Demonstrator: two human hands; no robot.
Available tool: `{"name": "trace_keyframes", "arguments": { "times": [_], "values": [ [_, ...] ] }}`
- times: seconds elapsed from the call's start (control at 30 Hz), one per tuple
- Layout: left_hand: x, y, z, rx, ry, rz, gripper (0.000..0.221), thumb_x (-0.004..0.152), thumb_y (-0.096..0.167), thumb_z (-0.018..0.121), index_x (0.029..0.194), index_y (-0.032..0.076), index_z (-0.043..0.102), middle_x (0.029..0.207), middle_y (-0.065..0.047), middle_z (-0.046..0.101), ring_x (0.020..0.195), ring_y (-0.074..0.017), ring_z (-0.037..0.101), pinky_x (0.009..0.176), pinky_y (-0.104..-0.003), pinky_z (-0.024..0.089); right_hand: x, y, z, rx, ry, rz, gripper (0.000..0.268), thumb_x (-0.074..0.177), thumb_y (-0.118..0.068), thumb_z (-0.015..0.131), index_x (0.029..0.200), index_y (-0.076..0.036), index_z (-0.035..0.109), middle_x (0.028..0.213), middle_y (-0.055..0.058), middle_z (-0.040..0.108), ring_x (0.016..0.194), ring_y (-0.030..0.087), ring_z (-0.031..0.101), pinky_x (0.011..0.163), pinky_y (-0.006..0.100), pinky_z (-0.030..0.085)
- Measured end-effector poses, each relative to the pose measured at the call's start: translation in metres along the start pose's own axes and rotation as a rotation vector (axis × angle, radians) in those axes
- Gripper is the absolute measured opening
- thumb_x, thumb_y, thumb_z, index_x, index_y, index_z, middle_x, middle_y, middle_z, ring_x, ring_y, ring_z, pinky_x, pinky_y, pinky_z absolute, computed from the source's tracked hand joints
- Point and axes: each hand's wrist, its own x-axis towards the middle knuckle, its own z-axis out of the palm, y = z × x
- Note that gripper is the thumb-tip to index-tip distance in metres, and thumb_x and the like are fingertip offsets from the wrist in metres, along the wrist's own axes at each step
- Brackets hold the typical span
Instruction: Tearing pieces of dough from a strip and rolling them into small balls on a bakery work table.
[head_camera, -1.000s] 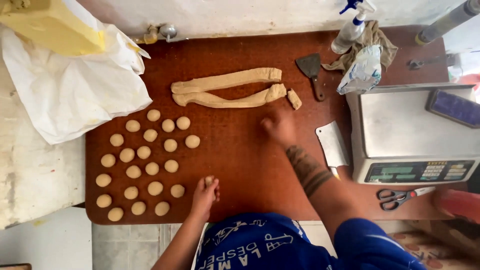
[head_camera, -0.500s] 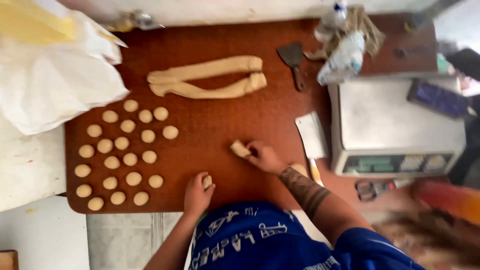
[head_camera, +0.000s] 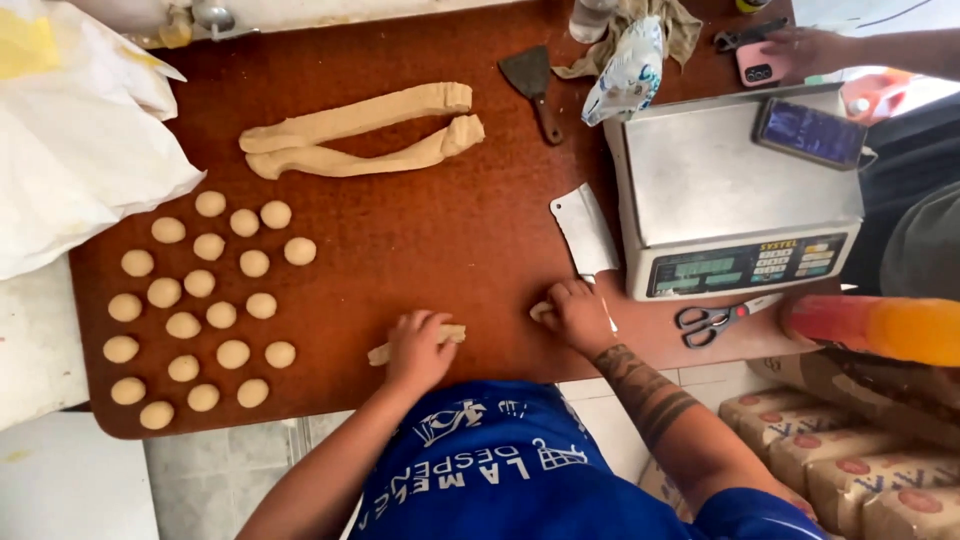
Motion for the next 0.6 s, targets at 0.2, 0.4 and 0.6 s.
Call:
{"name": "trace_keyframes", "arguments": {
  "times": [0.2, 0.4, 0.6],
  "values": [
    [0.028, 0.043, 0.007, -0.515, -0.451, -0.097, 0.055, 0.102, 0.037, 0.061, 0.153, 0.022, 0.047, 0.132, -0.018, 0.064, 0.109, -0.0335, 0.071, 0.090, -0.045, 0.059, -0.025, -0.071, 0.057, 1.191, 0.052, 0.169, 0.032, 0.082, -0.007, 0.071, 0.108, -0.013, 0.052, 0.088, 0.003, 0.054, 0.085, 0.023, 0.057, 0.076, 0.035, 0.045],
    [0.029, 0.019, -0.001, -0.348, -0.249, -0.035, 0.037, 0.088, 0.048, 0.075, 0.116, 0.027, 0.064, 0.106, -0.012, 0.075, 0.106, -0.0359, 0.073, 0.089, -0.046, 0.059, -0.009, -0.141, 0.019, 1.068, -0.139, 0.258, 0.059, 0.079, -0.016, 0.077, 0.132, -0.014, 0.052, 0.111, 0.022, 0.067, 0.109, 0.041, 0.066, 0.090, 0.049, 0.053],
    [0.036, 0.001, -0.026, -0.081, 0.013, 0.438, 0.039, 0.094, 0.055, 0.062, 0.093, 0.017, 0.055, 0.077, -0.012, 0.073, 0.070, -0.0413, 0.070, 0.057, -0.056, 0.049, 0.007, -0.175, -0.054, 0.950, -0.049, 0.002, 0.032, 0.084, -0.018, 0.073, 0.114, -0.011, 0.062, 0.100, 0.007, 0.070, 0.086, 0.023, 0.067, 0.079, 0.037, 0.052]
  ]
}}
